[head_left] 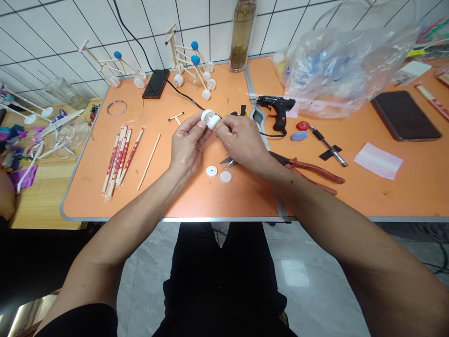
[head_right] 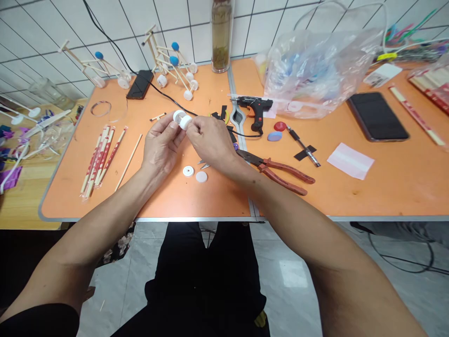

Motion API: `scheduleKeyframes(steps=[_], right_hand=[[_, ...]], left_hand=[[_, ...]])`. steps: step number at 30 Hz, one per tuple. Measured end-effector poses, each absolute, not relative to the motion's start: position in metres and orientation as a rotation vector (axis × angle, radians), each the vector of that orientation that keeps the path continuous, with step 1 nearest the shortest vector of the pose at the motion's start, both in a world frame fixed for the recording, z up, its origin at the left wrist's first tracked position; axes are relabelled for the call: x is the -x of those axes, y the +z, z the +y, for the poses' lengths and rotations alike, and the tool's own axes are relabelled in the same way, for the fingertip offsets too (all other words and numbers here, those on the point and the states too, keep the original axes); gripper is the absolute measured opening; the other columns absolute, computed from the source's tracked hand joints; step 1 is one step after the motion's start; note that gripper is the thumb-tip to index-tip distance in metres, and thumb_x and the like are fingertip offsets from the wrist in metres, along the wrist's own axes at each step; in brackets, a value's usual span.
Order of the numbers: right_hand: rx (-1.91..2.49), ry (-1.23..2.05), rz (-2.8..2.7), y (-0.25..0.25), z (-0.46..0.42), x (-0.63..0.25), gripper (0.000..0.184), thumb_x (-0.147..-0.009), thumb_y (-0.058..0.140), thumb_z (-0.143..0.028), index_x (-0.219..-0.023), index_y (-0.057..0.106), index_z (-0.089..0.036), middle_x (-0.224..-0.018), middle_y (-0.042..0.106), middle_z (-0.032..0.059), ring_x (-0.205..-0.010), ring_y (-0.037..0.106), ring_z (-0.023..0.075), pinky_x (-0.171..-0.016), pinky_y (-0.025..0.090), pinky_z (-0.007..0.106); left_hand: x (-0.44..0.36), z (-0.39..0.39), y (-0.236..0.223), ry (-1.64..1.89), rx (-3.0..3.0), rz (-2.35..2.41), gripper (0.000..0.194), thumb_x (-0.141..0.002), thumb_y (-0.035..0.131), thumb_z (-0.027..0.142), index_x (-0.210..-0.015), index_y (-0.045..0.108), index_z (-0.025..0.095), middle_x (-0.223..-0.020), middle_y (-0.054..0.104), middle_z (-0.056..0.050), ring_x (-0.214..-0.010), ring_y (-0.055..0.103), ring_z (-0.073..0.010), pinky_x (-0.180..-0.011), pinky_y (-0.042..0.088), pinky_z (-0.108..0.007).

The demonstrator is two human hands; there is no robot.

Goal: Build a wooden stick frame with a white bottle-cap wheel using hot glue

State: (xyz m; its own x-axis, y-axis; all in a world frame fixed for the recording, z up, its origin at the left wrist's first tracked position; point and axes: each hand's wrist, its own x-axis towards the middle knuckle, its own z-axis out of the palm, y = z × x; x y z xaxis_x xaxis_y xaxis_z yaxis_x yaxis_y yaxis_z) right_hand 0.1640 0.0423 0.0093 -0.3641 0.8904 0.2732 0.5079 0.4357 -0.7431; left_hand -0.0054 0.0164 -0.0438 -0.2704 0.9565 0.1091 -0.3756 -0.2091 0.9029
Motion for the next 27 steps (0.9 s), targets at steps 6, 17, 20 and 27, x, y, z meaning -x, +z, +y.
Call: scheduleKeyframes(steps=[6,17,20,27], right_hand=[[1.143,0.642,-2.069,0.001,0.048,-0.169,0.036,-0.107,0.058,-0.033,-0.073,0.046,-0.027,-0.071,0.052,0.0036,-0.073,0.044,0.0224,-0.070,0.027,0.039],[1.062,1.028,-1.958,0.017,0.041,-0.171,0.035,-0.105,0.054,-0.024,-0.072,0.043,-0.027,-0.068,0.045,-0.0015,-0.066,0.040,0.0182,-0.068,0.030,0.038],[1.033,1.157,-1.921,0.015,0.041,-0.172,0.031,-0.105,0.052,-0.026,-0.075,0.046,-0.028,-0.066,0.043,-0.0025,-0.064,0.039,0.0183,-0.066,0.031,0.037],[1.086,0.473,-2.172,0.001,0.042,-0.175,0.016,-0.103,0.059,-0.028,-0.088,0.056,-0.026,-0.088,0.066,0.0087,-0.087,0.058,0.0269,-0.077,0.035,0.039]], left_hand=[[0.008,0.019,-0.050,1.692,-1.005,1.032,0.026,-0.093,0.100,0.042,-0.116,0.091,0.032,-0.136,0.089,-0.006,-0.148,0.077,-0.0315,-0.129,0.062,-0.053],[0.001,0.008,-0.036,1.764,-1.184,1.109,0.039,-0.087,0.101,0.061,-0.113,0.093,0.033,-0.129,0.091,-0.004,-0.133,0.082,-0.0290,-0.119,0.065,-0.047],[0.000,0.005,-0.034,1.769,-1.216,1.117,0.037,-0.089,0.100,0.060,-0.113,0.094,0.033,-0.128,0.091,-0.004,-0.130,0.083,-0.0285,-0.118,0.066,-0.047],[-0.004,0.001,-0.030,1.756,-1.193,1.125,0.024,-0.093,0.099,0.048,-0.109,0.094,0.031,-0.124,0.091,-0.006,-0.130,0.083,-0.0291,-0.119,0.065,-0.048]])
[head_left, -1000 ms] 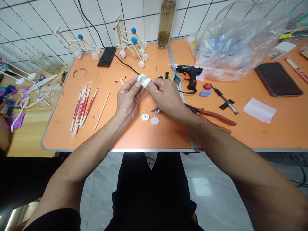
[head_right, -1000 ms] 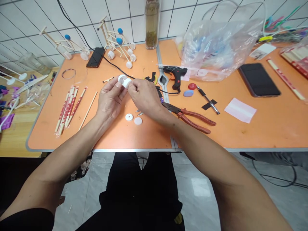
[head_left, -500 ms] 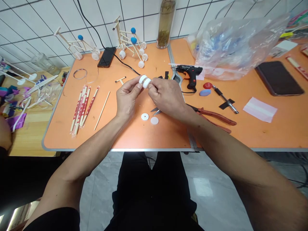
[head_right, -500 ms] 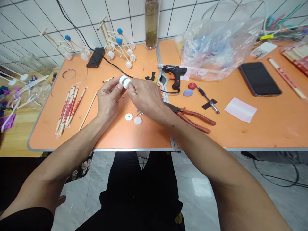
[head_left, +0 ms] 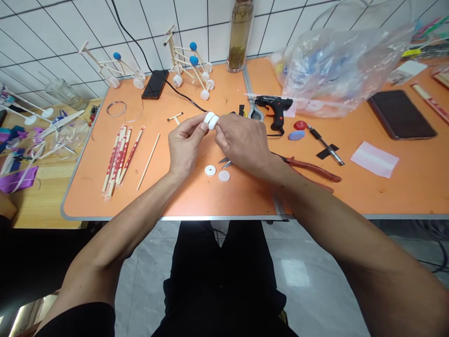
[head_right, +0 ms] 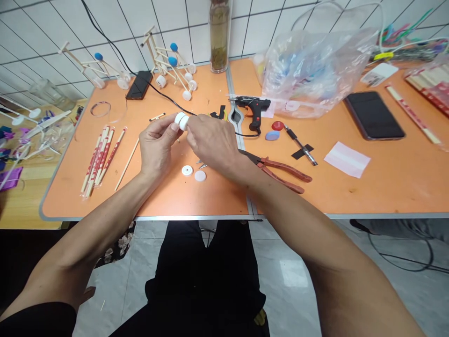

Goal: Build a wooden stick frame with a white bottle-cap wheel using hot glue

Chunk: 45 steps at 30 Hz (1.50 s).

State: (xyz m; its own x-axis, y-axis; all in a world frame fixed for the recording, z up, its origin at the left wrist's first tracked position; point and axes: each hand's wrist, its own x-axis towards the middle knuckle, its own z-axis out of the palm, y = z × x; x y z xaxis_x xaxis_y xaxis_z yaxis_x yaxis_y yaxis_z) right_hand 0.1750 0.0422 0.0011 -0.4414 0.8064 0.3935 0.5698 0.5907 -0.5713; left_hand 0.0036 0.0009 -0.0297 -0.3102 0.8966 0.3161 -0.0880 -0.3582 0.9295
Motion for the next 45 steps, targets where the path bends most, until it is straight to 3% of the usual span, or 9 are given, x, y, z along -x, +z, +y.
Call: scheduleKeyframes(steps=[7,14,19,21,24,27,29,37,45], right_hand=[[1.029,0.996,-2.012,0.014,0.051,-0.182,0.040,-0.111,0.056,-0.042,-0.075,0.048,-0.027,-0.074,0.053,0.0014,-0.073,0.048,0.0197,-0.070,0.035,0.036],[1.003,0.759,-2.072,0.006,0.055,-0.181,0.038,-0.110,0.062,-0.037,-0.075,0.056,-0.025,-0.074,0.061,0.0010,-0.076,0.054,0.0200,-0.074,0.034,0.036],[0.958,0.968,-2.066,0.000,0.055,-0.182,0.047,-0.107,0.071,-0.050,-0.070,0.058,-0.024,-0.068,0.062,-0.0003,-0.070,0.061,0.0187,-0.070,0.040,0.034],[0.948,1.084,-1.977,-0.002,0.058,-0.183,0.044,-0.102,0.079,-0.057,-0.075,0.064,-0.024,-0.070,0.065,-0.0006,-0.069,0.064,0.0183,-0.068,0.045,0.033],[0.921,1.121,-1.861,-0.004,0.060,-0.185,0.038,-0.092,0.092,-0.058,-0.099,0.073,-0.025,-0.084,0.074,0.0004,-0.074,0.069,0.0191,-0.072,0.054,0.034],[0.869,1.041,-1.894,-0.003,0.060,-0.187,0.044,-0.091,0.093,-0.053,-0.124,0.077,-0.029,-0.097,0.078,0.0009,-0.085,0.072,0.0219,-0.081,0.058,0.038],[0.827,0.997,-1.941,-0.003,0.059,-0.188,0.042,-0.094,0.091,-0.050,-0.129,0.079,-0.031,-0.101,0.079,0.0013,-0.092,0.073,0.0237,-0.085,0.059,0.039],[0.779,0.961,-1.932,-0.008,0.063,-0.188,0.029,-0.091,0.092,-0.042,-0.114,0.081,-0.029,-0.122,0.082,0.0066,-0.108,0.076,0.0276,-0.094,0.063,0.043],[0.690,0.988,-1.897,-0.009,0.065,-0.187,0.037,-0.089,0.098,-0.057,-0.105,0.080,-0.028,-0.112,0.081,0.0065,-0.105,0.076,0.0292,-0.095,0.066,0.049]], left_hand=[[-0.006,-0.001,-0.032,1.744,-1.166,1.135,0.026,-0.091,0.101,0.050,-0.108,0.093,0.032,-0.116,0.092,-0.003,-0.117,0.084,-0.0256,-0.113,0.068,-0.046],[-0.004,0.007,-0.045,1.751,-1.094,1.092,0.029,-0.091,0.100,0.051,-0.109,0.091,0.031,-0.119,0.091,-0.004,-0.117,0.085,-0.0244,-0.109,0.070,-0.043],[0.003,0.010,-0.047,1.736,-1.078,1.070,0.037,-0.088,0.101,0.057,-0.111,0.090,0.030,-0.121,0.091,-0.006,-0.121,0.085,-0.0260,-0.114,0.068,-0.044],[0.005,0.010,-0.046,1.729,-1.079,1.068,0.038,-0.086,0.102,0.057,-0.109,0.090,0.029,-0.120,0.091,-0.005,-0.120,0.085,-0.0260,-0.115,0.068,-0.045],[0.005,0.010,-0.045,1.720,-1.075,1.044,0.036,-0.086,0.102,0.055,-0.108,0.090,0.029,-0.119,0.091,-0.005,-0.117,0.086,-0.0257,-0.115,0.068,-0.046],[0.006,0.010,-0.043,1.709,-1.062,1.005,0.034,-0.087,0.102,0.054,-0.108,0.091,0.029,-0.117,0.091,-0.005,-0.115,0.086,-0.0256,-0.113,0.068,-0.046],[0.006,0.010,-0.042,1.693,-1.057,0.993,0.034,-0.087,0.102,0.054,-0.108,0.091,0.029,-0.116,0.091,-0.005,-0.117,0.086,-0.0265,-0.112,0.069,-0.046],[0.007,0.009,-0.041,1.637,-1.023,1.033,0.028,-0.091,0.100,0.050,-0.109,0.092,0.030,-0.123,0.092,-0.005,-0.129,0.084,-0.0285,-0.117,0.068,-0.047],[0.009,0.009,-0.039,1.609,-1.057,0.974,0.041,-0.082,0.105,0.060,-0.109,0.094,0.031,-0.117,0.093,-0.004,-0.118,0.086,-0.0258,-0.111,0.070,-0.043]])
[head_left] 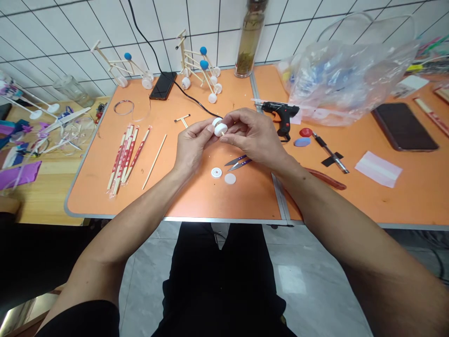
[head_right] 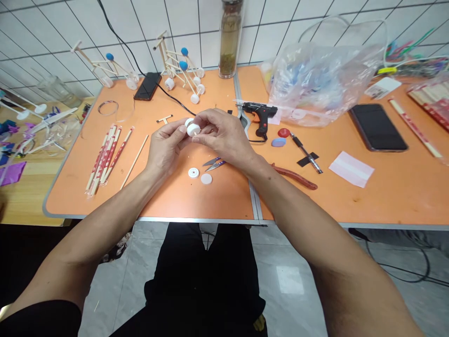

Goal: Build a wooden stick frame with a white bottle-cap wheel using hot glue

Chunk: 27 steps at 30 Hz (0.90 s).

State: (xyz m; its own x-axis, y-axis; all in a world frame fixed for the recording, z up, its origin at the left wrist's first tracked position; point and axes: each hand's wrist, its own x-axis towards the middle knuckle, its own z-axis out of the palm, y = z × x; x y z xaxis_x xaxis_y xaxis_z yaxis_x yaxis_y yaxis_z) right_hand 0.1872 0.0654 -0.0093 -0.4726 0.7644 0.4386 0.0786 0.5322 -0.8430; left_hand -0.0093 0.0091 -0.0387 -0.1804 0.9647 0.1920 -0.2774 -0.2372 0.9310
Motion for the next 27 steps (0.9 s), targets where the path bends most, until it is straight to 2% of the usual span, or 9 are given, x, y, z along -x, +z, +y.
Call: scheduleKeyframes(steps=[5,9,12,17,22,27], right_hand=[[0.654,1.095,-1.854,-0.015,0.074,-0.189,0.047,-0.084,0.102,-0.066,-0.104,0.079,-0.029,-0.104,0.079,0.0020,-0.089,0.075,0.0236,-0.083,0.063,0.043],[0.660,1.176,-1.834,-0.013,0.076,-0.191,0.057,-0.077,0.104,-0.073,-0.103,0.077,-0.030,-0.098,0.080,0.0002,-0.084,0.072,0.0212,-0.075,0.062,0.038],[0.676,1.207,-1.841,-0.013,0.077,-0.191,0.058,-0.076,0.105,-0.073,-0.101,0.075,-0.030,-0.091,0.078,-0.0004,-0.080,0.070,0.0207,-0.072,0.060,0.037],[0.678,1.152,-1.869,-0.016,0.077,-0.190,0.053,-0.081,0.102,-0.070,-0.103,0.075,-0.030,-0.099,0.080,0.0014,-0.084,0.072,0.0223,-0.076,0.062,0.040],[0.700,0.883,-1.905,-0.018,0.068,-0.183,0.036,-0.097,0.091,-0.061,-0.110,0.082,-0.030,-0.115,0.081,0.0061,-0.105,0.078,0.0274,-0.091,0.067,0.045],[0.741,0.755,-1.957,-0.021,0.061,-0.178,0.024,-0.102,0.086,-0.050,-0.116,0.085,-0.031,-0.123,0.080,0.0088,-0.101,0.078,0.0272,-0.095,0.067,0.051]], left_hand=[[0.007,0.007,-0.034,1.588,-1.011,0.963,0.042,-0.076,0.108,0.060,-0.103,0.094,0.030,-0.111,0.093,-0.002,-0.108,0.087,-0.0218,-0.103,0.072,-0.036],[0.006,0.006,-0.032,1.576,-1.021,0.967,0.043,-0.077,0.107,0.060,-0.103,0.093,0.029,-0.113,0.093,-0.003,-0.112,0.088,-0.0236,-0.104,0.073,-0.038],[0.005,0.006,-0.032,1.562,-1.017,0.985,0.040,-0.081,0.105,0.057,-0.104,0.092,0.027,-0.115,0.092,-0.004,-0.116,0.087,-0.0246,-0.106,0.073,-0.039],[0.007,0.006,-0.032,1.543,-0.970,0.963,0.032,-0.087,0.103,0.050,-0.106,0.092,0.027,-0.113,0.092,-0.004,-0.115,0.087,-0.0235,-0.106,0.073,-0.038],[0.009,0.010,-0.040,1.589,-0.878,0.957,0.023,-0.087,0.104,0.040,-0.101,0.092,0.028,-0.113,0.092,-0.002,-0.106,0.087,-0.0187,-0.104,0.073,-0.034],[0.009,0.014,-0.046,1.657,-0.860,0.945,0.024,-0.082,0.108,0.038,-0.097,0.092,0.028,-0.108,0.091,-0.001,-0.099,0.085,-0.0172,-0.098,0.073,-0.033]])
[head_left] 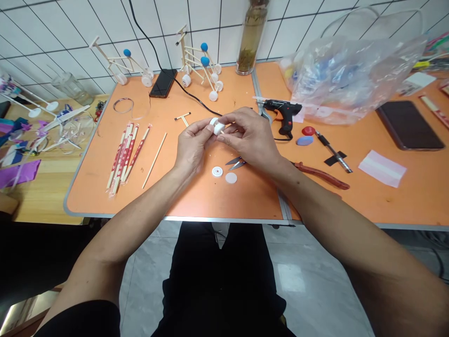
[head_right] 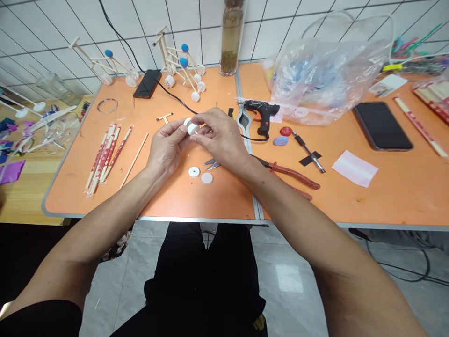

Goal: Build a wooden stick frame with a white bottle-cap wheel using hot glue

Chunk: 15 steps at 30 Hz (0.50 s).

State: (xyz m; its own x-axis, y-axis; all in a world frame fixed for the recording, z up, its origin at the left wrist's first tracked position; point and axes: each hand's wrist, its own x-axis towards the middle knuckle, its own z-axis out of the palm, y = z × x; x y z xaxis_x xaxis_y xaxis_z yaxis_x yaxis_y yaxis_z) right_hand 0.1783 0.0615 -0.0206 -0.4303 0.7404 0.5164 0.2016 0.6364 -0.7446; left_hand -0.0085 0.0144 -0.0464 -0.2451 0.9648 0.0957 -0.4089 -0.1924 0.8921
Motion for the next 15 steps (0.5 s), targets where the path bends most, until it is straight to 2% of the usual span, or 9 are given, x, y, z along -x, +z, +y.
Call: scheduleKeyframes(steps=[3,5,9,11,15], right_hand=[[0.744,0.737,-1.953,-0.0227,0.0620,-0.1781,0.019,-0.103,0.086,-0.047,-0.113,0.086,-0.032,-0.120,0.081,0.0090,-0.103,0.079,0.0292,-0.096,0.067,0.053],[0.771,0.756,-1.921,-0.0240,0.0631,-0.1784,0.022,-0.102,0.086,-0.051,-0.110,0.085,-0.031,-0.113,0.082,0.0077,-0.102,0.079,0.0295,-0.094,0.068,0.052],[0.857,0.924,-1.818,-0.0244,0.0627,-0.1794,0.045,-0.095,0.090,-0.071,-0.110,0.080,-0.030,-0.088,0.078,0.0025,-0.079,0.079,0.0258,-0.071,0.066,0.043],[0.877,1.005,-1.787,-0.0232,0.0613,-0.1797,0.052,-0.093,0.090,-0.077,-0.110,0.078,-0.029,-0.085,0.076,0.0015,-0.071,0.077,0.0240,-0.065,0.064,0.041],[0.842,1.055,-1.760,-0.0214,0.0611,-0.1803,0.052,-0.094,0.090,-0.077,-0.110,0.076,-0.029,-0.089,0.077,0.0019,-0.075,0.079,0.0237,-0.071,0.067,0.042]], left_hand=[[0.0087,0.0143,-0.0460,1.648,-0.877,0.944,0.027,-0.079,0.110,0.040,-0.096,0.092,0.028,-0.107,0.090,-0.002,-0.100,0.084,-0.0176,-0.098,0.073,-0.033],[0.0094,0.0141,-0.0451,1.642,-0.891,0.953,0.032,-0.077,0.111,0.042,-0.099,0.092,0.028,-0.108,0.090,-0.001,-0.103,0.084,-0.0185,-0.099,0.072,-0.034],[0.0119,0.0150,-0.0444,1.638,-0.957,0.991,0.044,-0.075,0.112,0.047,-0.110,0.092,0.031,-0.118,0.090,-0.002,-0.114,0.084,-0.0222,-0.104,0.072,-0.038],[0.0140,0.0158,-0.0444,1.617,-1.028,1.021,0.046,-0.077,0.111,0.051,-0.113,0.091,0.032,-0.121,0.090,-0.002,-0.118,0.084,-0.0241,-0.109,0.071,-0.042],[0.0184,0.0169,-0.0435,1.584,-1.194,1.063,0.047,-0.080,0.108,0.055,-0.117,0.091,0.032,-0.121,0.089,-0.004,-0.117,0.084,-0.0251,-0.113,0.068,-0.045]])
